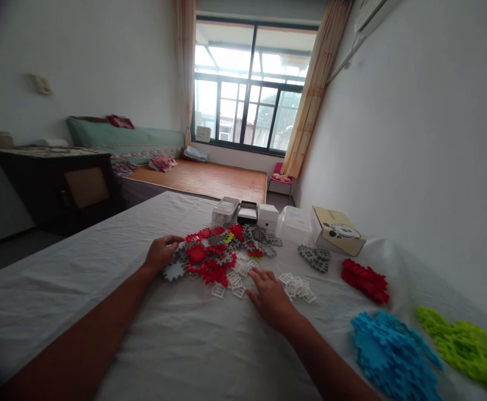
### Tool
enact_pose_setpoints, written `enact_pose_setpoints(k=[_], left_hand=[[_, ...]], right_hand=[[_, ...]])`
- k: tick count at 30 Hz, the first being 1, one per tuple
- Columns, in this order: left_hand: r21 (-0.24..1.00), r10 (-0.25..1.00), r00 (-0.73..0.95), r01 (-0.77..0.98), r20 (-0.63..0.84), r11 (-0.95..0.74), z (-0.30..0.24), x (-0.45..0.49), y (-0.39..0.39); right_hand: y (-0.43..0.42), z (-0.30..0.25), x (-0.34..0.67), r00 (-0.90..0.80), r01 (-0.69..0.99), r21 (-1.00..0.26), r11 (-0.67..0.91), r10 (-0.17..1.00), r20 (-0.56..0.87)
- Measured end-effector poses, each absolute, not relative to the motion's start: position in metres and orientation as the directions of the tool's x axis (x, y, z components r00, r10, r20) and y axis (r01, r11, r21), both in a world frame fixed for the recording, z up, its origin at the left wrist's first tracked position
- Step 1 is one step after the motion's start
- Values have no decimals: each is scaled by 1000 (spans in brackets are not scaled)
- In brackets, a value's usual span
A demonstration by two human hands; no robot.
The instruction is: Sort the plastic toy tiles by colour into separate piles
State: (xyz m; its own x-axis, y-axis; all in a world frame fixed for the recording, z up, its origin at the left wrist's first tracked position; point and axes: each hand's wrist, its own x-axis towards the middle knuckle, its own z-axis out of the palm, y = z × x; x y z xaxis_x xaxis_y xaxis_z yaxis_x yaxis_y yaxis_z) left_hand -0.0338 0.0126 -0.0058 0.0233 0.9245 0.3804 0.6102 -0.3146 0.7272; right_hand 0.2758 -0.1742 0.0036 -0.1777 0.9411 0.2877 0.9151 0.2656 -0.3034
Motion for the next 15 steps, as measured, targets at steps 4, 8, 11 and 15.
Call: enact_pose_setpoints(k=[4,8,11,15], left_hand=[[725,924,32,610,381,-320,-7,-35,12],[727,925,34,608,378,-319,-8,-37,11],[729,925,37,604,379,-322,-10,-37,13],[727,925,51,603,376,-329,-13,-36,17]], right_hand=[[-151,12,258,-178,944,-256,206,976,127],[-140,13,244,-184,947,-244,209,976,120],[-149,11,236,-320,867,-317,385,917,240],[-159,7,240,-331,748,-471,467,879,344]])
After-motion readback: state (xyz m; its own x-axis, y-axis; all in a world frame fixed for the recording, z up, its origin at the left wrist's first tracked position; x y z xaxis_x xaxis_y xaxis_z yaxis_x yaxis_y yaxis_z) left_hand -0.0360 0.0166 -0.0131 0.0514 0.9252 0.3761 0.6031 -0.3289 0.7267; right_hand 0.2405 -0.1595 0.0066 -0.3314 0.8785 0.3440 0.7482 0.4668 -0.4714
